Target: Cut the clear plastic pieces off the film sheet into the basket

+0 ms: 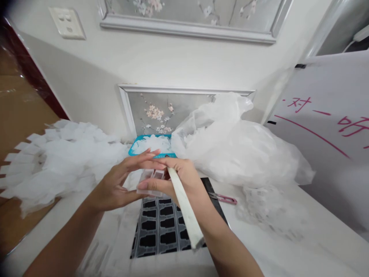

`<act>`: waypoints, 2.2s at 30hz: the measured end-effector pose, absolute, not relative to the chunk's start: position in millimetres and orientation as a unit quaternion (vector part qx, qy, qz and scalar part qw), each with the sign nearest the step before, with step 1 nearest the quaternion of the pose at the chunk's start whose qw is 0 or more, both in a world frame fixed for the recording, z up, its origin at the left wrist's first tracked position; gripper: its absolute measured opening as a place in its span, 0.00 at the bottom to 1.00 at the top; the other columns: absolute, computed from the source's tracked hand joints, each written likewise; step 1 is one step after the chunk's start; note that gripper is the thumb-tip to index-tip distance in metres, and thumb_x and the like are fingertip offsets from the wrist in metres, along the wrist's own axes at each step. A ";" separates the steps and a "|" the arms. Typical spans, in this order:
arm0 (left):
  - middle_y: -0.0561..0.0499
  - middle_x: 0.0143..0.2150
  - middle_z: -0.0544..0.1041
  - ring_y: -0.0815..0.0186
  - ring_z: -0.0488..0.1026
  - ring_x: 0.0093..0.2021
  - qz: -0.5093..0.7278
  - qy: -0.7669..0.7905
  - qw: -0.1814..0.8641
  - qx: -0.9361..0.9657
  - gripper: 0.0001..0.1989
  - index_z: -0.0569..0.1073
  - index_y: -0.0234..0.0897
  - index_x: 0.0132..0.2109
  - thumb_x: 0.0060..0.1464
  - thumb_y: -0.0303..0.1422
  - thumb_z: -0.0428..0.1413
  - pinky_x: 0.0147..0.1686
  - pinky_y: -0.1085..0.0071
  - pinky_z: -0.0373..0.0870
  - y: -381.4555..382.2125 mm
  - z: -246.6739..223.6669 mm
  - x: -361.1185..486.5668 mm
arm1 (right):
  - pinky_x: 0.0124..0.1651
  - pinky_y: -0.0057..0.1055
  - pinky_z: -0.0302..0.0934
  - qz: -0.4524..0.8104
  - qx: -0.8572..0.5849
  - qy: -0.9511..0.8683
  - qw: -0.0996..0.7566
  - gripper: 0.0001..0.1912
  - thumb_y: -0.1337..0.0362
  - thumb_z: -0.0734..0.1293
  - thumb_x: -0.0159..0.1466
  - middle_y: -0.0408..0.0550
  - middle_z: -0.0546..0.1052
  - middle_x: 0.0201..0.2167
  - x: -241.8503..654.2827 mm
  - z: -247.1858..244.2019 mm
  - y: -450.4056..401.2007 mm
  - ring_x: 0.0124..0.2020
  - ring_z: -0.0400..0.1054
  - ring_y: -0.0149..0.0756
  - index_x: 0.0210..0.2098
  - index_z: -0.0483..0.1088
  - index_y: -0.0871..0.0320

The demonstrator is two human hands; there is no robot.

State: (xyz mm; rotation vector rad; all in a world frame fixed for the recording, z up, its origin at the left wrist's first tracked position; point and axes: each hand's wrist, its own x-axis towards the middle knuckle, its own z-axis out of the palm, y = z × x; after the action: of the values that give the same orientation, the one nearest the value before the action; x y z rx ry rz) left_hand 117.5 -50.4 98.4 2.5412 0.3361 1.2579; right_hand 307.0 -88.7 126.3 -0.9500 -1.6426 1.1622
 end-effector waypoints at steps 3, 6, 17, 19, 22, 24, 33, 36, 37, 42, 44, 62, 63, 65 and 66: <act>0.43 0.61 0.72 0.55 0.65 0.65 0.436 0.115 0.131 0.883 0.40 0.53 0.45 0.69 0.55 0.29 0.63 0.69 0.51 0.54 -50.2 97.9 117.1 | 0.31 0.28 0.59 0.432 -0.387 -0.682 0.445 0.10 0.59 0.76 0.54 0.42 0.74 0.27 308.4 125.5 -90.4 0.28 0.64 0.32 0.31 0.77 0.58; 0.42 0.64 0.68 0.54 0.63 0.65 0.435 0.107 0.108 0.887 0.40 0.53 0.45 0.69 0.55 0.29 0.63 0.69 0.51 0.54 -49.5 98.1 117.1 | 0.29 0.27 0.58 0.392 -0.403 -0.696 0.446 0.10 0.60 0.76 0.54 0.41 0.73 0.25 309.3 125.3 -92.3 0.26 0.64 0.31 0.32 0.77 0.57; 0.43 0.62 0.70 0.57 0.64 0.65 0.448 0.093 0.061 0.887 0.41 0.51 0.44 0.70 0.56 0.26 0.62 0.68 0.53 0.55 -45.7 96.0 120.1 | 0.29 0.27 0.57 0.356 -0.423 -0.704 0.446 0.09 0.60 0.76 0.54 0.41 0.73 0.24 306.9 127.8 -93.1 0.26 0.62 0.31 0.33 0.78 0.56; 0.44 0.62 0.71 0.56 0.65 0.65 0.451 0.096 0.066 0.885 0.42 0.51 0.46 0.70 0.55 0.28 0.62 0.68 0.52 0.56 -45.1 95.2 120.5 | 0.28 0.27 0.57 0.358 -0.418 -0.705 0.447 0.08 0.61 0.76 0.54 0.41 0.73 0.24 306.7 127.9 -92.4 0.26 0.63 0.31 0.33 0.78 0.56; 0.45 0.58 0.75 0.55 0.65 0.65 0.453 0.100 0.096 0.881 0.44 0.49 0.46 0.71 0.54 0.29 0.64 0.68 0.51 0.55 -44.5 94.4 121.1 | 0.26 0.26 0.55 0.361 -0.422 -0.703 0.444 0.08 0.61 0.76 0.54 0.40 0.72 0.22 306.3 127.5 -90.4 0.24 0.61 0.29 0.31 0.77 0.57; 0.46 0.54 0.77 0.55 0.65 0.65 0.449 0.104 0.120 0.879 0.45 0.49 0.46 0.71 0.53 0.30 0.64 0.68 0.51 0.56 -44.2 93.8 121.7 | 0.26 0.26 0.54 0.365 -0.422 -0.701 0.444 0.09 0.60 0.76 0.54 0.40 0.71 0.21 306.8 126.4 -88.2 0.23 0.60 0.29 0.30 0.77 0.57; 0.44 0.60 0.71 0.52 0.64 0.65 0.484 0.123 0.160 0.852 0.48 0.52 0.48 0.70 0.47 0.33 0.69 0.67 0.51 0.59 -38.6 90.0 122.9 | 0.33 0.31 0.64 0.384 -0.408 -0.671 0.485 0.18 0.50 0.71 0.60 0.45 0.78 0.29 323.0 126.6 -76.3 0.30 0.70 0.35 0.43 0.80 0.53; 0.44 0.58 0.73 0.52 0.64 0.65 0.481 0.121 0.167 0.852 0.49 0.51 0.48 0.70 0.47 0.33 0.69 0.67 0.49 0.59 -39.5 91.6 123.8 | 0.36 0.33 0.67 0.350 -0.434 -0.655 0.510 0.21 0.48 0.72 0.58 0.48 0.80 0.32 329.8 127.4 -72.7 0.33 0.73 0.37 0.45 0.79 0.55; 0.44 0.56 0.74 0.52 0.65 0.64 0.479 0.122 0.169 0.853 0.48 0.51 0.48 0.70 0.48 0.33 0.68 0.66 0.48 0.59 -39.1 91.6 123.6 | 0.37 0.33 0.67 0.336 -0.440 -0.652 0.518 0.21 0.48 0.72 0.58 0.48 0.81 0.32 332.2 127.6 -71.9 0.33 0.73 0.38 0.45 0.79 0.56; 0.45 0.55 0.75 0.53 0.69 0.61 0.537 0.176 0.160 0.809 0.40 0.59 0.47 0.66 0.49 0.39 0.67 0.63 0.50 0.64 0.5 79.9 117.7 | 0.37 0.34 0.68 0.275 -0.447 -0.640 0.562 0.21 0.48 0.70 0.61 0.50 0.81 0.33 344.4 130.1 -71.7 0.37 0.75 0.41 0.44 0.79 0.56; 0.44 0.60 0.71 0.55 0.68 0.62 0.600 0.248 0.130 0.750 0.28 0.64 0.44 0.62 0.57 0.43 0.60 0.62 0.54 0.65 40.0 69.0 116.1 | 0.35 0.33 0.68 0.258 -0.446 -0.635 0.576 0.20 0.48 0.69 0.62 0.49 0.81 0.32 347.8 131.4 -71.8 0.36 0.75 0.40 0.44 0.79 0.56; 0.42 0.51 0.74 0.57 0.72 0.51 0.339 0.484 0.070 0.804 0.17 0.72 0.35 0.51 0.61 0.41 0.53 0.54 0.60 0.67 54.7 2.4 72.2 | 0.18 0.23 0.44 0.620 -0.368 -0.520 0.458 0.15 0.49 0.60 0.67 0.38 0.66 0.22 284.5 37.7 -57.5 0.18 0.55 0.24 0.35 0.62 0.54; 0.46 0.43 0.77 0.61 0.74 0.42 0.300 0.487 0.114 0.813 0.13 0.73 0.36 0.46 0.61 0.39 0.52 0.47 0.63 0.71 30.9 -2.8 63.7 | 0.18 0.23 0.46 0.638 -0.375 -0.511 0.438 0.13 0.52 0.62 0.66 0.37 0.66 0.21 276.3 18.8 -59.2 0.18 0.55 0.24 0.33 0.60 0.55; 0.51 0.37 0.77 0.66 0.73 0.34 0.239 0.480 0.168 0.828 0.09 0.74 0.37 0.41 0.61 0.37 0.52 0.39 0.67 0.72 -12.1 -18.1 49.7 | 0.18 0.22 0.50 0.658 -0.381 -0.503 0.411 0.11 0.56 0.63 0.65 0.37 0.69 0.21 263.9 -15.3 -61.3 0.17 0.58 0.24 0.31 0.59 0.55; 0.51 0.38 0.77 0.66 0.74 0.35 0.222 0.465 0.180 0.838 0.08 0.73 0.38 0.42 0.61 0.36 0.52 0.39 0.67 0.72 -29.4 -27.4 44.4 | 0.18 0.22 0.52 0.655 -0.384 -0.507 0.408 0.12 0.57 0.65 0.64 0.37 0.70 0.20 259.9 -29.2 -61.3 0.17 0.60 0.25 0.30 0.59 0.55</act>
State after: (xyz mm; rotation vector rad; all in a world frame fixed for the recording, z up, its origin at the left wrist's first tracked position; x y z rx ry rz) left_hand 44.4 -29.4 -27.4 2.3687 1.3144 0.6270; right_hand 259.9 -61.3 -29.2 -0.9678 -1.2780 1.6520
